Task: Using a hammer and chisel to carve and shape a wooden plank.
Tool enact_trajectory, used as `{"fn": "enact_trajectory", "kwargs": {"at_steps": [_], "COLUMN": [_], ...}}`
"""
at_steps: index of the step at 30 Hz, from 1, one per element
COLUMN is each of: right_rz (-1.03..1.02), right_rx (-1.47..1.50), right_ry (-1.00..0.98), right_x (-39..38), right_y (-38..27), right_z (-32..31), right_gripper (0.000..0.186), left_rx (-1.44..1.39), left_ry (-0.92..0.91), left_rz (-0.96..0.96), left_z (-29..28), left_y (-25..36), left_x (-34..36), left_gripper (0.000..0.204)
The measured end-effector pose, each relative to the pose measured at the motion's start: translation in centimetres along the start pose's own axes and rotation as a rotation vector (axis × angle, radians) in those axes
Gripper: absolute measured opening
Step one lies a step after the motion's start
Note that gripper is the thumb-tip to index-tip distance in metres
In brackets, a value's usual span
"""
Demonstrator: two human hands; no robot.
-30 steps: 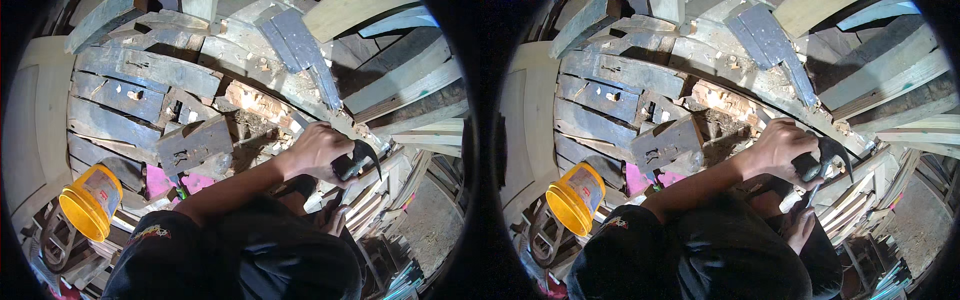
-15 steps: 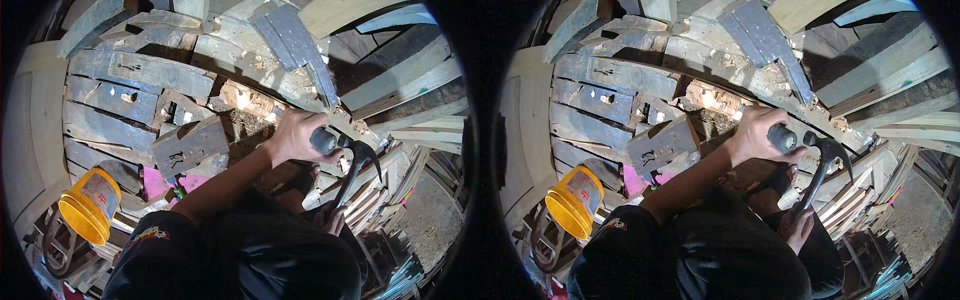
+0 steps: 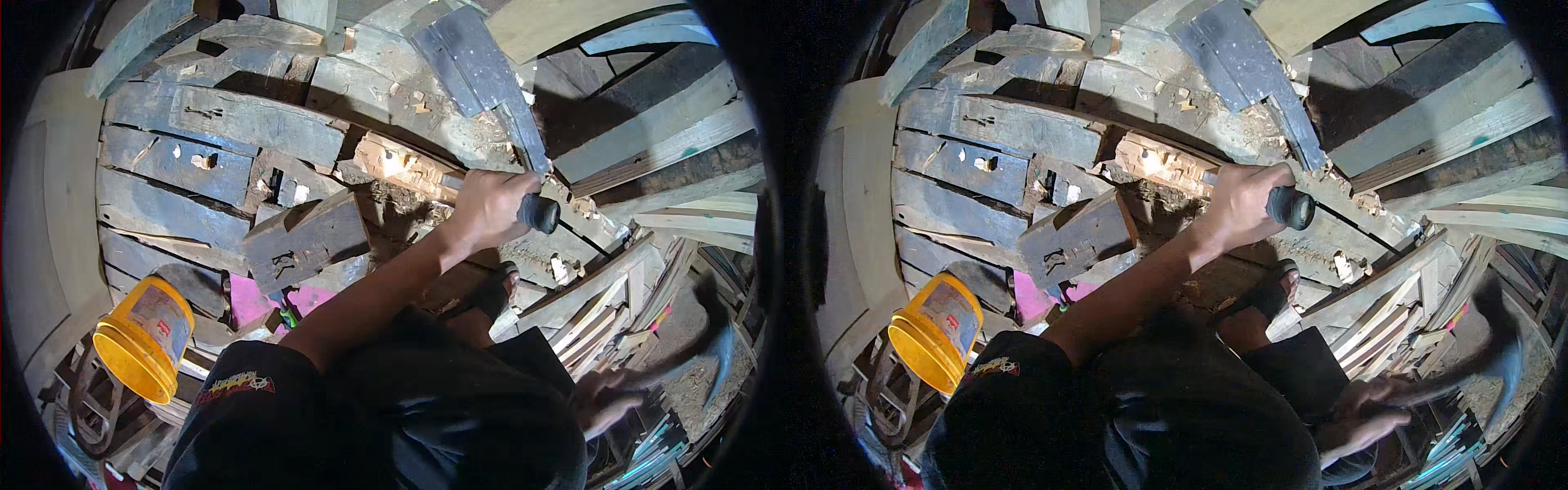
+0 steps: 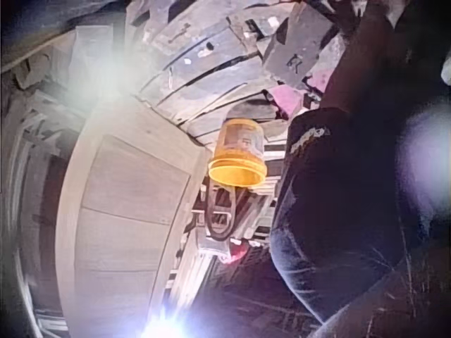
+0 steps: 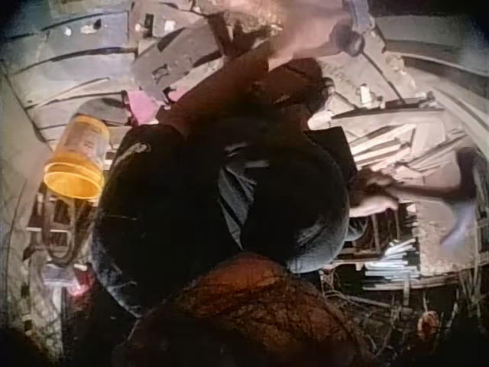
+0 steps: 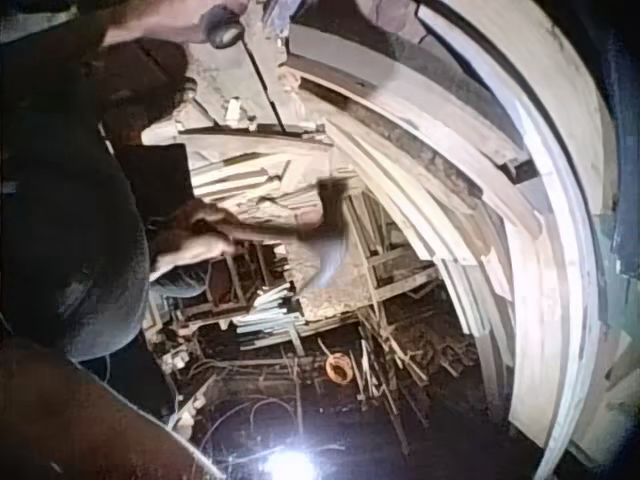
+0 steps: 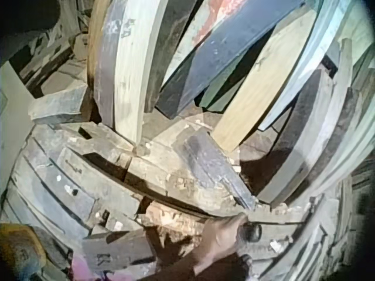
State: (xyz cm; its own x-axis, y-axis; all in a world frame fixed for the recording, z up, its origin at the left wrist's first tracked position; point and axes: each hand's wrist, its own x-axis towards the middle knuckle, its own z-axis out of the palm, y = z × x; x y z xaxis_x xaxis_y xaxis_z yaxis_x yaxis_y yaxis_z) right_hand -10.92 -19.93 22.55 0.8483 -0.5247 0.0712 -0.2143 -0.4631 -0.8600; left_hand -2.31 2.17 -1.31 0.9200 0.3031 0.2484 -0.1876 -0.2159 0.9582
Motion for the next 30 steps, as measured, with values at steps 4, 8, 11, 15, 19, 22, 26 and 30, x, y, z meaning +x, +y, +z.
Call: {"fn": "enact_trajectory", "kwargs": {"at_steps": [4,8,11,15,19,22,26,30], "right_rz": [0.013,0.142,0.345,-0.068,-0.061,0.084,0.038,0.137], "right_rx": [0.409,-0.190,-0.200,-0.126,0.399,0.700,-0.190,-0.188], "right_ry": [-0.321,-0.324,0.003,-0.084,-0.113,-0.287,-0.206,-0.061], "right_x": [-2.0,-6.7,-5.8,-1.2,1.0,-1.4,-7.5,-5.4], "right_y": [-0.5,3.8,5.2,3.7,1.0,3.3,8.5,7.4], "right_z": [1.2,3.6,3.1,0.9,0.0,2.0,3.0,-0.2], "right_gripper": [0.051,0.055,0.052,0.049,0.052,0.046,0.050,0.050], "left_rx": [-0.066,-0.076,-0.041,-0.053,-0.079,-0.100,-0.026,-0.024], "left_ry": [-0.006,0.073,0.106,0.071,0.073,0.034,0.061,0.038], "left_rz": [-0.029,-0.016,0.016,0.015,-0.001,-0.031,0.006,0.003], "left_z": [-0.5,-0.7,-0.5,-0.1,0.3,0.3,0.0,0.1], "left_y": [0.1,0.3,0.2,-0.5,-0.9,-0.9,-0.7,-0.7], "left_x": [0.2,0.0,-0.1,-0.2,-0.4,-0.5,-0.5,-0.3], "left_gripper": [0.041,0.038,0.038,0.036,0.039,0.039,0.039,0.032]}}
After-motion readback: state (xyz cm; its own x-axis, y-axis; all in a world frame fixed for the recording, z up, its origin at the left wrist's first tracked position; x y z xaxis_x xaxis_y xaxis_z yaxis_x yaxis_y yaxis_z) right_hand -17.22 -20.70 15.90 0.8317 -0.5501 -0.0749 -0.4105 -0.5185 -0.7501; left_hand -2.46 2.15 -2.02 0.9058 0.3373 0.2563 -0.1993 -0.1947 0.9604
